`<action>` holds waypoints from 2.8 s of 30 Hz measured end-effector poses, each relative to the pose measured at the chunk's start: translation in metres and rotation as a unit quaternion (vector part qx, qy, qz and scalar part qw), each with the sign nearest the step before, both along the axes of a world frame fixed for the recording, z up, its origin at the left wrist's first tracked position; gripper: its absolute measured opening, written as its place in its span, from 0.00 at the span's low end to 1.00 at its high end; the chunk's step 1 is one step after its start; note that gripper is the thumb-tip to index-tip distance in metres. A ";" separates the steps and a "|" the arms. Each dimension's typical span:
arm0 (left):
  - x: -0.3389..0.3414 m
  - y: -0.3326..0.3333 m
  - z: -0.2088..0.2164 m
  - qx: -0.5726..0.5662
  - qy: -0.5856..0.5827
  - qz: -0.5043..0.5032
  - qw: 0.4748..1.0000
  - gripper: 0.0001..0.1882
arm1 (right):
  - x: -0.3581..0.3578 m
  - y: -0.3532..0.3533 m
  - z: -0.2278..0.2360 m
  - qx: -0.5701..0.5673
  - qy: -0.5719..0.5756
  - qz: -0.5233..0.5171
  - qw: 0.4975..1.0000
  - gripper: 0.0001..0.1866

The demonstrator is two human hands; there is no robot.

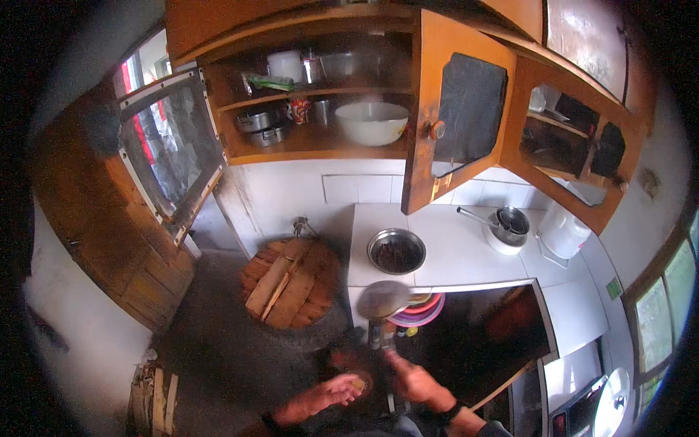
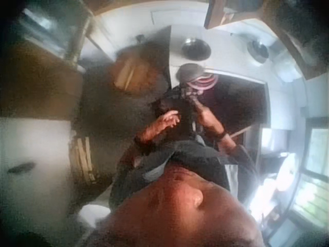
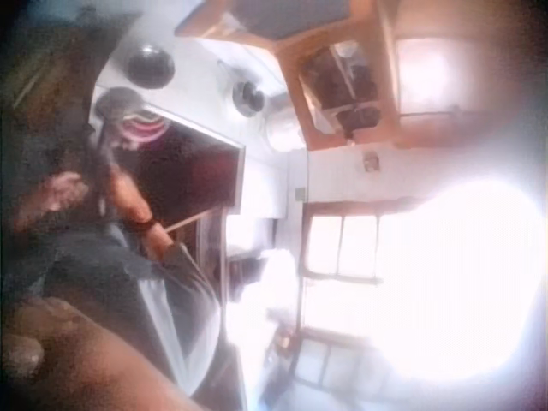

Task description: The person picks up a strainer and a scraper from a wooden cabinet, walks outside to a large industrial machine, and uses the scraper to remove residue from the metal edges of the machine's opening.

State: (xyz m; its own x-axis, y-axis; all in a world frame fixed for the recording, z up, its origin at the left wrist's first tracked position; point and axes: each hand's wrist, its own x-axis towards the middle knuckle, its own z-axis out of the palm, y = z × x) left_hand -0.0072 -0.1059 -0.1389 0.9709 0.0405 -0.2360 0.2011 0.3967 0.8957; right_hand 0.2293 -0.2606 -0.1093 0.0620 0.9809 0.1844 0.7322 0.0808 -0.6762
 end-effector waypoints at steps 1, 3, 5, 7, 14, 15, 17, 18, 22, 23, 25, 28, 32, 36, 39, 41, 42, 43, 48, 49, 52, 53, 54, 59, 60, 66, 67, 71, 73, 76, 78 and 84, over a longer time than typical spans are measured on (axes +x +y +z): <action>0.001 -0.008 0.009 -0.013 0.023 0.051 0.998 0.32 | -0.011 0.016 -0.005 0.008 0.006 0.034 0.999 0.39; -0.003 -0.013 0.008 -0.024 0.049 0.113 0.992 0.33 | -0.046 0.051 0.009 -0.008 0.022 0.110 0.994 0.42; -0.012 -0.026 -0.013 -0.060 0.107 0.270 0.955 0.27 | -0.072 0.076 -0.006 -0.050 -0.001 0.187 0.981 0.39; -0.038 -0.034 -0.046 -0.207 0.064 0.354 0.910 0.25 | -0.106 0.092 -0.012 0.004 -0.004 0.237 0.972 0.38; -0.136 0.005 -0.046 -0.362 -0.192 0.416 0.812 0.27 | -0.223 0.143 -0.021 0.072 -0.019 0.244 0.967 0.38; -0.148 0.012 -0.047 -0.286 -0.152 0.423 0.846 0.27 | -0.241 0.151 -0.024 0.069 -0.021 0.230 0.971 0.38; -0.170 0.025 -0.043 -0.059 -0.020 0.492 0.868 0.26 | -0.279 0.167 -0.032 0.124 -0.044 0.202 0.970 0.37; -0.184 0.030 -0.037 0.095 0.066 0.543 0.832 0.25 | -0.301 0.174 -0.029 0.121 -0.045 0.192 0.973 0.37; -0.260 0.060 -0.014 0.240 0.135 0.560 0.781 0.23 | -0.399 0.207 -0.038 0.181 -0.021 0.130 0.975 0.35; -0.287 0.074 -0.008 0.210 0.119 0.558 0.794 0.23 | -0.425 0.216 -0.043 0.238 0.001 0.110 0.965 0.35; -0.336 0.093 -0.002 0.174 0.103 0.553 0.809 0.22 | -0.464 0.229 -0.040 0.231 0.004 0.115 0.966 0.35; -0.387 0.122 0.006 0.158 0.097 0.541 0.820 0.22 | -0.501 0.249 -0.018 0.090 0.026 0.177 0.980 0.40; -0.424 0.153 0.012 0.157 0.112 0.528 0.827 0.21 | -0.520 0.285 0.001 0.086 0.003 0.182 0.980 0.39; -0.447 0.184 0.011 0.158 0.107 0.503 0.843 0.21 | -0.472 0.331 0.069 0.129 0.035 0.166 0.977 0.42; -0.452 0.218 0.006 0.169 0.040 0.458 0.872 0.22 | -0.407 0.365 0.125 0.280 0.008 0.024 0.960 0.41; -0.461 0.240 -0.003 0.183 0.097 0.435 0.876 0.31 | -0.368 0.379 0.158 0.304 -0.020 -0.041 0.951 0.43; -0.461 0.256 -0.008 0.178 0.103 0.441 0.873 0.31 | -0.353 0.379 0.176 0.300 -0.022 -0.080 0.950 0.41; -0.460 0.273 -0.013 -0.030 0.044 0.495 0.867 0.22 | -0.339 0.379 0.189 0.345 -0.043 -0.111 0.931 0.39; -0.444 0.341 0.020 0.105 0.032 0.438 0.892 0.05 | -0.293 0.381 0.191 0.506 0.002 -0.364 0.782 0.24; -0.438 0.359 0.026 -0.108 0.044 0.501 0.858 0.06 | -0.281 0.374 0.186 0.514 -0.006 -0.367 0.775 0.26; -0.431 0.404 0.037 -0.070 0.091 0.506 0.855 0.07 | -0.273 0.400 0.151 0.537 0.150 -0.357 0.750 0.23; -0.436 0.419 0.038 -0.039 0.092 0.489 0.866 0.08 | -0.275 0.406 0.134 0.494 0.170 -0.363 0.772 0.22; -0.438 0.430 0.041 -0.043 0.104 0.505 0.856 0.08 | -0.284 0.415 0.116 0.424 0.188 -0.362 0.808 0.21; -0.439 0.516 0.027 -0.055 0.132 0.478 0.866 0.07 | -0.337 0.466 0.054 0.129 0.239 -0.323 0.907 0.16; -0.439 0.536 0.028 -0.063 0.136 0.472 0.869 0.06 | -0.350 0.482 0.052 0.077 0.325 -0.314 0.889 0.14; -0.437 0.675 0.016 -0.040 0.076 0.429 0.899 0.07 | -0.408 0.608 0.039 -0.093 0.189 -0.266 0.941 0.14; -0.436 0.701 0.021 -0.032 0.087 0.430 0.898 0.08 | -0.419 0.637 0.037 -0.090 0.174 -0.239 0.951 0.14; -0.433 0.820 0.015 -0.027 0.035 0.396 0.917 0.09 | -0.469 0.774 0.035 -0.060 0.132 -0.133 0.981 0.16; -0.416 0.869 0.036 -0.033 0.069 0.376 0.923 0.10 | -0.492 0.840 0.034 -0.008 0.122 -0.116 0.986 0.18; -0.390 0.944 0.041 0.063 0.057 0.377 0.922 0.12 | -0.513 0.944 0.051 -0.080 0.165 -0.064 0.981 0.32; -0.364 0.986 0.050 0.044 0.068 0.381 0.921 0.12 | -0.510 0.999 0.047 -0.039 0.096 -0.042 0.994 0.41; -0.297 1.121 0.036 0.132 0.118 0.405 0.897 0.15 | -0.476 1.156 0.007 0.000 0.116 -0.107 0.988 0.40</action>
